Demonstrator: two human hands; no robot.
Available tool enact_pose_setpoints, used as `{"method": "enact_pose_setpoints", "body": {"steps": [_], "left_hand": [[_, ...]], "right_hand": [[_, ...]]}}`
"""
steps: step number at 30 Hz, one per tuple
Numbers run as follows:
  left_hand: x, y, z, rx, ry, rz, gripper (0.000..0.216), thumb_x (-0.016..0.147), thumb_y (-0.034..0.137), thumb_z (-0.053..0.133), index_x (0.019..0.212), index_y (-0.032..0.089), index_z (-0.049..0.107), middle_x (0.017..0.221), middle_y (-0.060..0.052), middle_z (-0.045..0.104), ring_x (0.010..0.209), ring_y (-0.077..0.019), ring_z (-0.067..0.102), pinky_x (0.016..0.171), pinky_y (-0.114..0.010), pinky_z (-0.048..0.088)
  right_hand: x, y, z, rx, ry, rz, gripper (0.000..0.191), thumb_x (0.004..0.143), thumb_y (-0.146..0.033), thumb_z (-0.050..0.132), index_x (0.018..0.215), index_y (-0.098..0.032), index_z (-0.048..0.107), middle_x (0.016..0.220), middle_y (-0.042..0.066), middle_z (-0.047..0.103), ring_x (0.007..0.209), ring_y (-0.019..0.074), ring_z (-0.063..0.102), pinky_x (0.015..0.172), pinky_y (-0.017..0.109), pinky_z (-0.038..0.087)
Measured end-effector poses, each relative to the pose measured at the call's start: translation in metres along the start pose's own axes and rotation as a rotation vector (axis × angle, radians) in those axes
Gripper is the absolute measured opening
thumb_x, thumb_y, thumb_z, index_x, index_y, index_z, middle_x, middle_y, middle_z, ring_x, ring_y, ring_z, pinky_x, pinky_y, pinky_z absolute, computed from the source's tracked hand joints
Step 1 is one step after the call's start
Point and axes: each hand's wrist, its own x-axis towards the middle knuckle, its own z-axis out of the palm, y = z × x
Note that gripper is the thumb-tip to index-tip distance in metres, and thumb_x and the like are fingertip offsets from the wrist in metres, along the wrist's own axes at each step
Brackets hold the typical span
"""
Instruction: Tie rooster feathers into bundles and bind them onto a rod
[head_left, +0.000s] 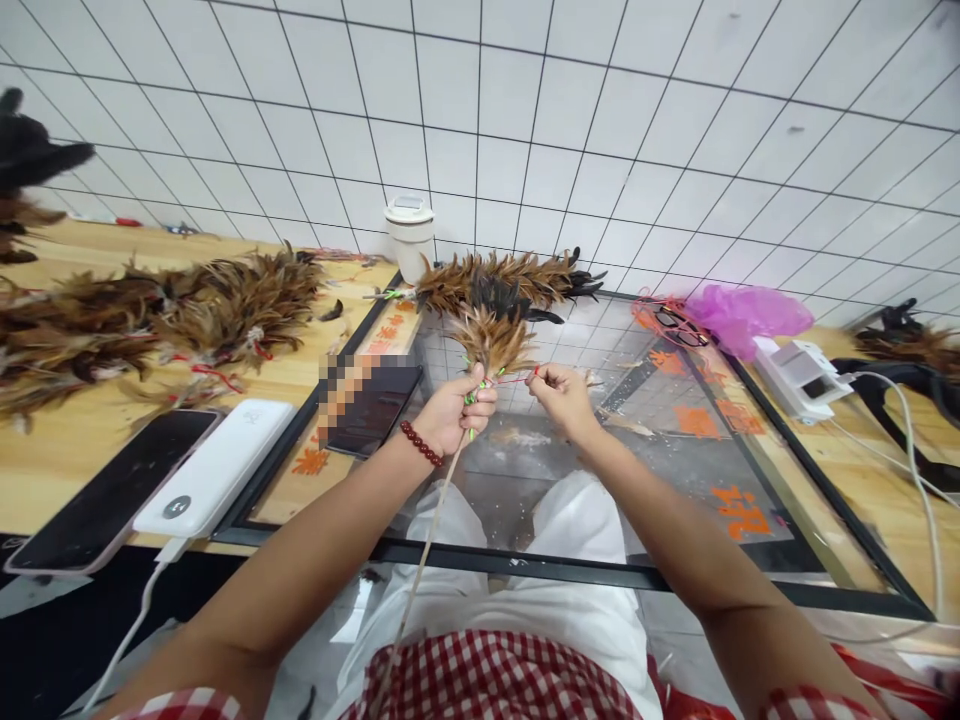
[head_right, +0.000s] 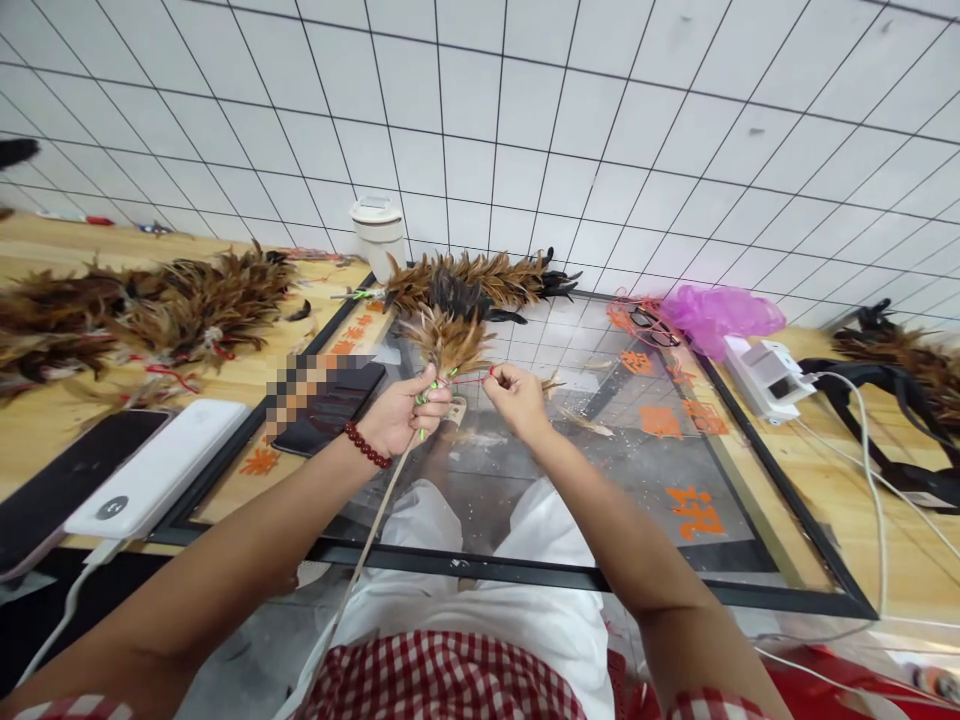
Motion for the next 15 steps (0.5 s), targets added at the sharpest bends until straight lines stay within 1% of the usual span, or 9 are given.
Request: {"method": "enact_pose_setpoints", "body": {"steps": [2,5,8,10,12,15], "left_hand": [[0.000,-0.001,0.002,0.038,0.020,0.014,0.026,0.095,0.032,0.043,0.076,0.014,0.045,0.058,0.006,0.034,0.035,-0.0006,0.022,0.029,-0.009,0.015],[0.000,0.001,0.003,0.054,0.014,0.045,0.025,0.095,0.031,0.043,0.076,0.014,0.045,0.059,0.005,0.037,0.035,-0.0001,0.025,0.029,-0.009,0.016],[-0.001,0.006,0.000,0.070,0.036,0.067,0.021,0.095,0.027,0.044,0.080,0.013,0.047,0.064,0.003,0.044,0.036,0.0010,0.029,0.030,-0.008,0.017],[-0.001,0.010,-0.003,0.073,0.047,0.055,0.021,0.095,0.027,0.043,0.081,0.012,0.049,0.067,0.001,0.047,0.036,0.0017,0.029,0.029,-0.007,0.016],[-0.001,0.011,-0.005,0.053,0.031,0.041,0.025,0.095,0.030,0.043,0.080,0.012,0.049,0.066,0.001,0.047,0.036,0.0019,0.029,0.029,-0.007,0.016],[-0.002,0.011,-0.006,0.021,-0.028,0.042,0.029,0.096,0.033,0.040,0.078,0.012,0.050,0.065,0.002,0.044,0.036,0.0015,0.030,0.030,-0.007,0.017]], "right_hand": [[0.000,-0.005,-0.001,0.006,0.009,-0.015,0.019,0.069,-0.031,0.057,0.056,-0.019,0.049,0.051,-0.005,0.041,0.051,0.0089,0.033,0.050,0.024,0.026],[-0.004,-0.012,0.000,0.004,0.006,-0.041,0.020,0.071,-0.032,0.058,0.057,-0.019,0.051,0.052,-0.004,0.044,0.052,0.0091,0.035,0.050,0.024,0.027],[-0.008,-0.016,0.001,0.005,-0.052,-0.063,0.021,0.072,-0.033,0.059,0.057,-0.019,0.053,0.053,-0.003,0.047,0.052,0.0088,0.036,0.051,0.024,0.028],[-0.008,-0.018,-0.001,0.006,-0.081,-0.061,0.022,0.072,-0.033,0.060,0.056,-0.019,0.054,0.053,-0.003,0.047,0.051,0.0085,0.036,0.051,0.024,0.029],[-0.007,-0.020,-0.004,0.004,-0.071,-0.048,0.023,0.071,-0.035,0.061,0.056,-0.018,0.055,0.052,-0.003,0.048,0.050,0.0085,0.037,0.050,0.024,0.029],[-0.004,-0.024,-0.011,0.013,-0.037,-0.036,0.022,0.069,-0.035,0.062,0.056,-0.018,0.056,0.051,-0.002,0.051,0.049,0.0087,0.040,0.049,0.024,0.029]]}}
